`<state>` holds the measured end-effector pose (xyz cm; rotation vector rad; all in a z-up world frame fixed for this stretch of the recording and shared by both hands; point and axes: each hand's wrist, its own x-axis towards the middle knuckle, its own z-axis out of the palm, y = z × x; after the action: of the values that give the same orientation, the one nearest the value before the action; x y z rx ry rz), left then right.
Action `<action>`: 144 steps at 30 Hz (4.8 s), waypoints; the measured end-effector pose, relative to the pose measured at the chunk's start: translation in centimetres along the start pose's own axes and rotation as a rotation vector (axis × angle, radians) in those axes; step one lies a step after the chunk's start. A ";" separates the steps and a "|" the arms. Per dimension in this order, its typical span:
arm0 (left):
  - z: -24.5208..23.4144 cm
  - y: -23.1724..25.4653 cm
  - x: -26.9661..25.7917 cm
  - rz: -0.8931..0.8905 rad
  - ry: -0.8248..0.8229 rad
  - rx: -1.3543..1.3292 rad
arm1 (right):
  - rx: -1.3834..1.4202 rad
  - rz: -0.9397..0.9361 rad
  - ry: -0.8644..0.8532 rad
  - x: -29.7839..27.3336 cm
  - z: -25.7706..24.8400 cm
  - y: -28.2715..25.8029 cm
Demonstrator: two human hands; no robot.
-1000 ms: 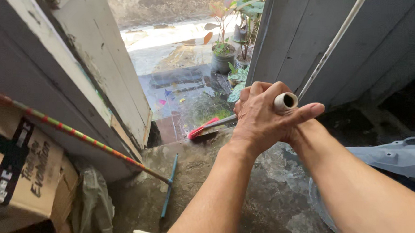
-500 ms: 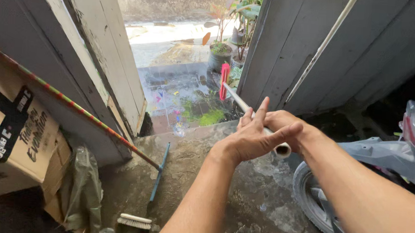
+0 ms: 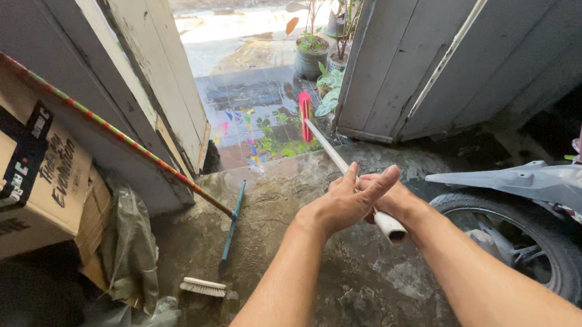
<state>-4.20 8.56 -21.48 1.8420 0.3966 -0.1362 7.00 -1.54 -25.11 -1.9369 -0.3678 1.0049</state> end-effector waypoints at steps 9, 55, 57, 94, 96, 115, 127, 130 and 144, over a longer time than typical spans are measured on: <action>-0.9 -0.6 -0.9 -0.098 -0.009 0.057 | 0.136 0.312 0.006 -1.3 2.1 0.9; 11.0 13.1 5.8 0.244 -0.019 -1.079 | -0.420 0.199 0.649 -9.9 -9.7 7.5; 9.9 12.4 8.3 0.248 -0.036 -1.023 | -0.317 0.101 0.605 -6.5 -10.1 8.2; -9.8 14.6 20.5 0.738 0.374 -0.074 | 0.711 -0.447 -0.129 19.2 -11.0 -14.4; -7.7 12.2 17.8 0.612 0.339 0.021 | 0.682 -0.320 -0.142 17.0 -9.7 -12.1; -1.1 9.4 5.5 -0.019 -0.088 0.545 | 0.382 0.166 -0.134 6.4 -7.1 -3.6; 4.6 4.0 4.1 0.448 0.486 0.073 | 0.389 -0.192 -0.007 1.5 -6.6 -4.2; 4.4 6.5 5.2 0.537 0.651 -0.010 | 0.413 -0.331 0.147 -3.1 -7.3 -8.4; 1.4 17.7 7.2 0.606 0.730 0.232 | 0.455 -0.490 0.542 -7.2 -12.3 -14.4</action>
<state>8.61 4.13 -7.99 2.1197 0.3033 0.9603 13.81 -4.98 -6.32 -1.5146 -0.2523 0.1992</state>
